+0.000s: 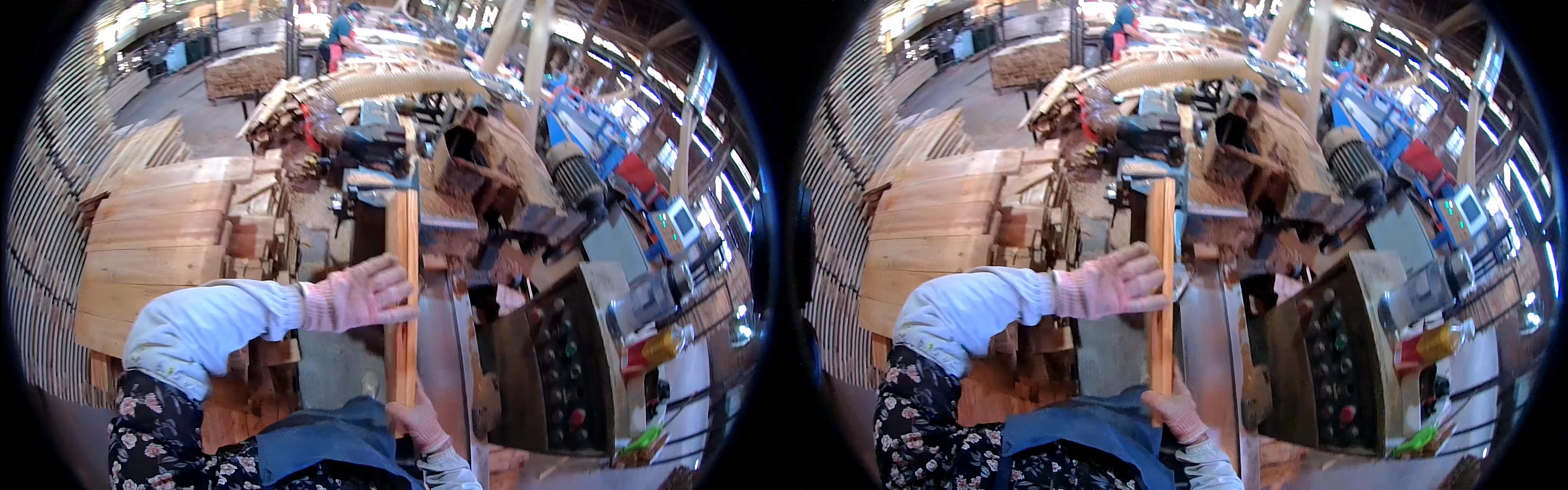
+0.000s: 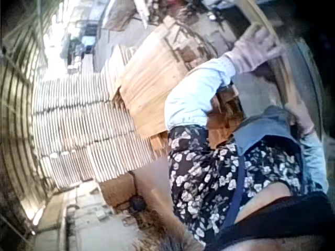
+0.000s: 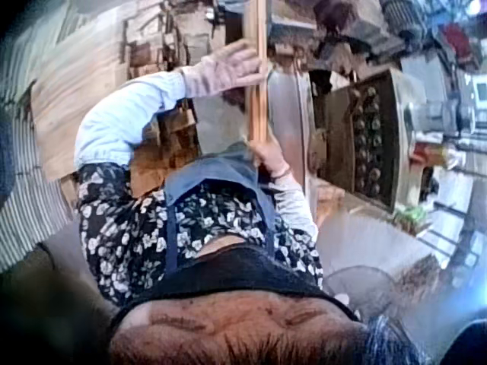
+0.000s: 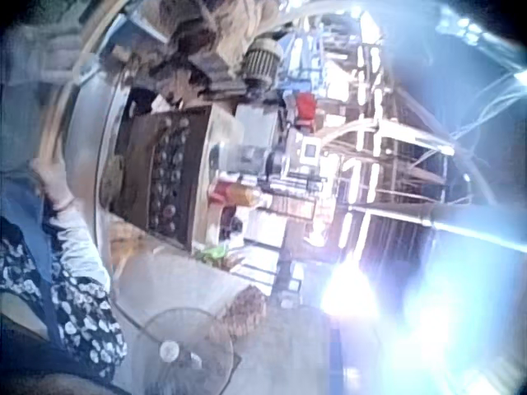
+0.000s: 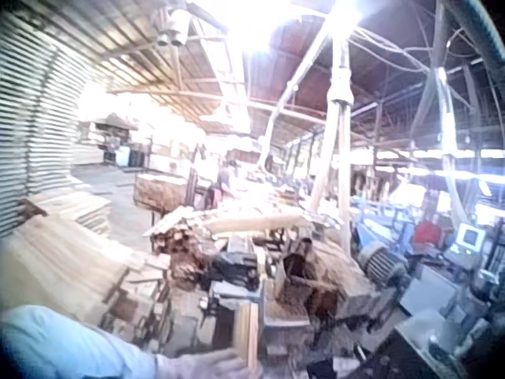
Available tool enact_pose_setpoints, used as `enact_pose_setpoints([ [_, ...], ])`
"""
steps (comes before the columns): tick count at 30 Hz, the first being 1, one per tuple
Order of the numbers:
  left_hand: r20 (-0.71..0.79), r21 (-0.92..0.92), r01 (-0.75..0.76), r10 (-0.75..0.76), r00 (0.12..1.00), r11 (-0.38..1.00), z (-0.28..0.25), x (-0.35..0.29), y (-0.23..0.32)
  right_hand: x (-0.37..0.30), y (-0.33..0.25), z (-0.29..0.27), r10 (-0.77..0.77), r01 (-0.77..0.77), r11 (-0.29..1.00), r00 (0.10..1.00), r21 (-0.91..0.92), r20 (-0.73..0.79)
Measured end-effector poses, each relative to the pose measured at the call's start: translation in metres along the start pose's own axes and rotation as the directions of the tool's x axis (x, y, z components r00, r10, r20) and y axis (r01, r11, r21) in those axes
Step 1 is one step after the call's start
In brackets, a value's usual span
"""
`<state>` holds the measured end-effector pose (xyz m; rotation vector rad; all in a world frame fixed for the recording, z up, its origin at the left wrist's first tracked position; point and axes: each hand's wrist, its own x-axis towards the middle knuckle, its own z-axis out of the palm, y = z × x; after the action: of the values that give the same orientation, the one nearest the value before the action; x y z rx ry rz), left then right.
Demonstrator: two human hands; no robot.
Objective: The person repeatedly picks up wooden planks from a stack and feeds them into a woodworking machine. They then retrieve the processed planks from the machine's output and place them onto a separate stack.
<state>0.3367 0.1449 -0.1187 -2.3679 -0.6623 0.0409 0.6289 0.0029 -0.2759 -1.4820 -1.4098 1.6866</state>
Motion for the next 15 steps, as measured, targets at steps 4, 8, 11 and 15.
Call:
enact_pose_setpoints([
  [4,0.272,-0.267,0.451,-0.382,0.883,0.852,-0.059,-0.069,-0.024,-0.080,0.108,-0.025,-0.115,-0.337,0.595,0.863,-0.730,-0.492],
  [8,-0.027,-0.437,0.852,-0.951,0.309,0.289,-0.082,-0.225,-0.030,-0.137,0.196,-0.024,-0.130,-0.574,0.526,0.675,-0.628,-0.727],
  [11,-0.209,-0.473,0.861,-0.926,-0.314,-0.185,-0.106,-0.379,0.010,-0.112,0.190,-0.025,-0.086,-0.642,0.529,0.609,-0.554,-0.788],
  [15,0.117,-0.730,0.293,-0.535,-0.836,-0.618,-0.121,-0.514,0.100,-0.034,0.144,-0.039,-0.201,-0.549,0.606,0.594,-0.575,-0.779],
])
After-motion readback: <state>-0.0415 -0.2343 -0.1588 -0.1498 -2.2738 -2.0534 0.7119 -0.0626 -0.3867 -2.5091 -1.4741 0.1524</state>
